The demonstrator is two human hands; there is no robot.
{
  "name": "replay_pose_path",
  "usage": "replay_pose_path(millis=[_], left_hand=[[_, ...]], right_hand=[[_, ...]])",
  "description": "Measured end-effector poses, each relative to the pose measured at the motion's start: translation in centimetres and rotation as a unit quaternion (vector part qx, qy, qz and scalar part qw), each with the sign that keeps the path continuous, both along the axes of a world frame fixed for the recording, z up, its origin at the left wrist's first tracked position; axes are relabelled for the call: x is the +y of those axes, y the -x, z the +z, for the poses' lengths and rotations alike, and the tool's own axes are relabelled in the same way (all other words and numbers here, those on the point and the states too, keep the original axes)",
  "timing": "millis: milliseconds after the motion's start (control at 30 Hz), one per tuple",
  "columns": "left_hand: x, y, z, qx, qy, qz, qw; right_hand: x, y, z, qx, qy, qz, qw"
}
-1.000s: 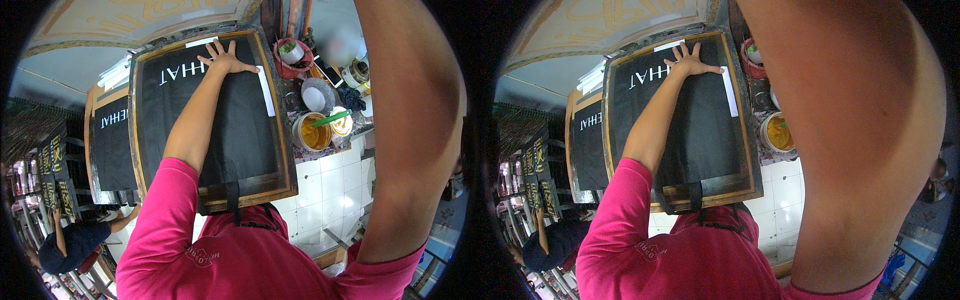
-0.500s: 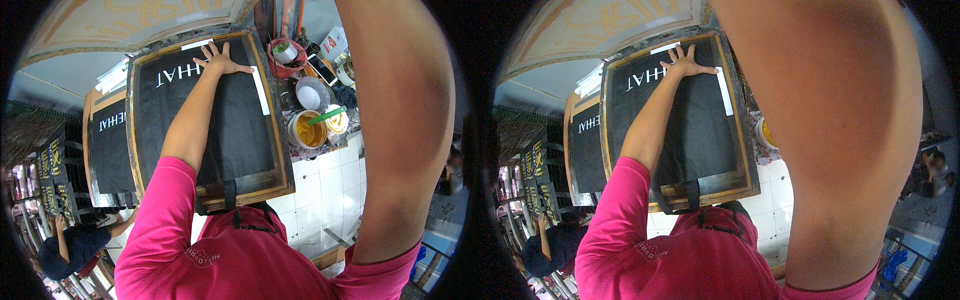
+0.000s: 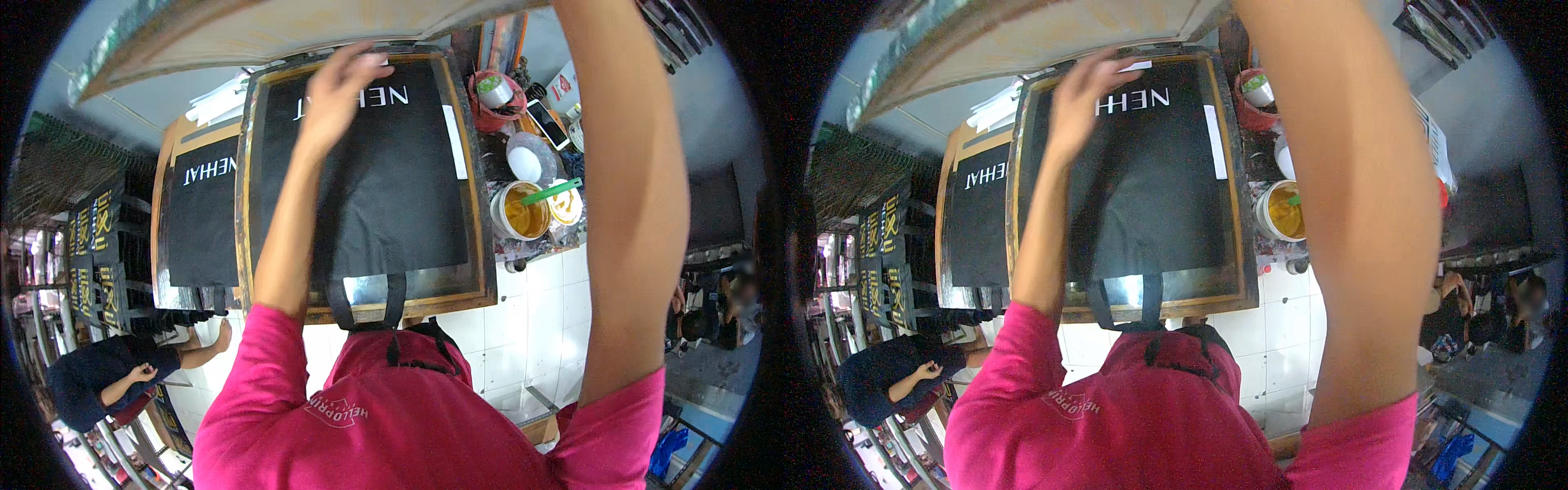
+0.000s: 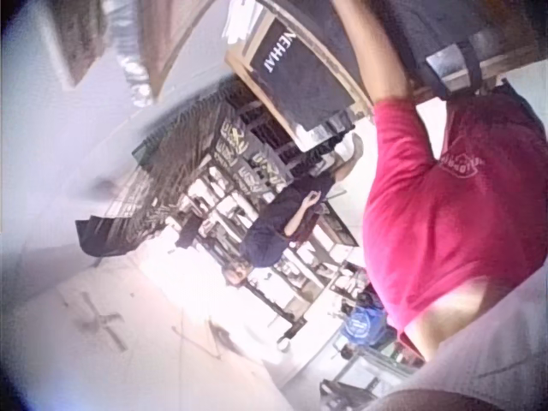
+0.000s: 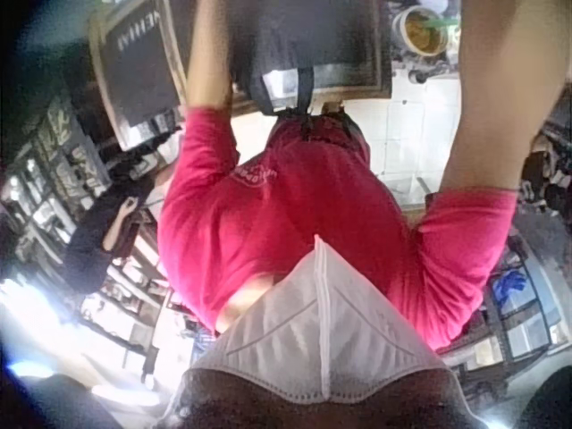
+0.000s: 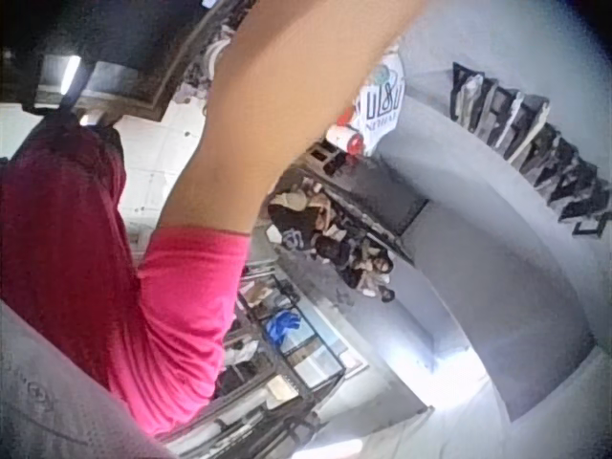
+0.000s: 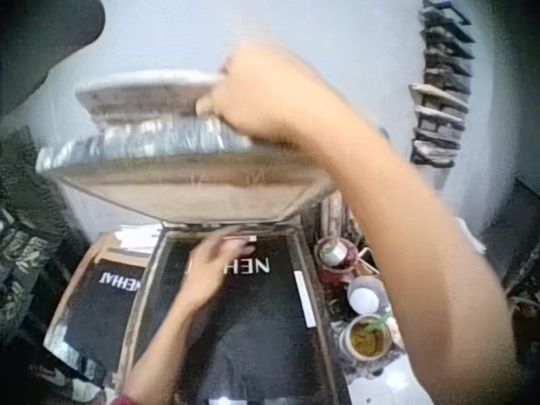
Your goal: The person performs repetitive screen printing on black tote bags by placing each bag on the printing surface, lowering a silk screen, spreading gold ink across the screen with a squeegee, and then lifting the screen to reveal the printed design.
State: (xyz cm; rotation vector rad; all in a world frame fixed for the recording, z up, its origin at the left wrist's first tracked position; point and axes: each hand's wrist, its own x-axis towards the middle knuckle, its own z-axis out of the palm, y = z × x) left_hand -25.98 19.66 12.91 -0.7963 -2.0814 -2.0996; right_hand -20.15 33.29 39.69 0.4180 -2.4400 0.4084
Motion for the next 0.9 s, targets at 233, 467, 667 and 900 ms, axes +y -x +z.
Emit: replay_pose_path(millis=[233, 467, 667, 900], left_hand=[[-14.2, -20.8, 0.4, -0.128, -0.098, 0.108, 0.981], [-14.4, -27.4, -9.5, -0.403, -0.015, 0.138, 0.904], [-15.0, -26.7, -9.8, -0.426, -0.020, 0.099, 0.899], [-14.9, -26.8, -10.0, -0.434, -0.026, 0.117, 0.893]], right_hand=[[0.1, -10.0, -15.7, -0.017, 0.024, 0.039, 0.999], [-2.3, -15.2, -31.1, -0.104, -0.062, 0.037, 0.992], [-0.6, -11.8, -27.3, -0.187, -0.068, 0.083, 0.976], [-0.2, -16.4, -26.7, -0.243, -0.108, 0.103, 0.958]])
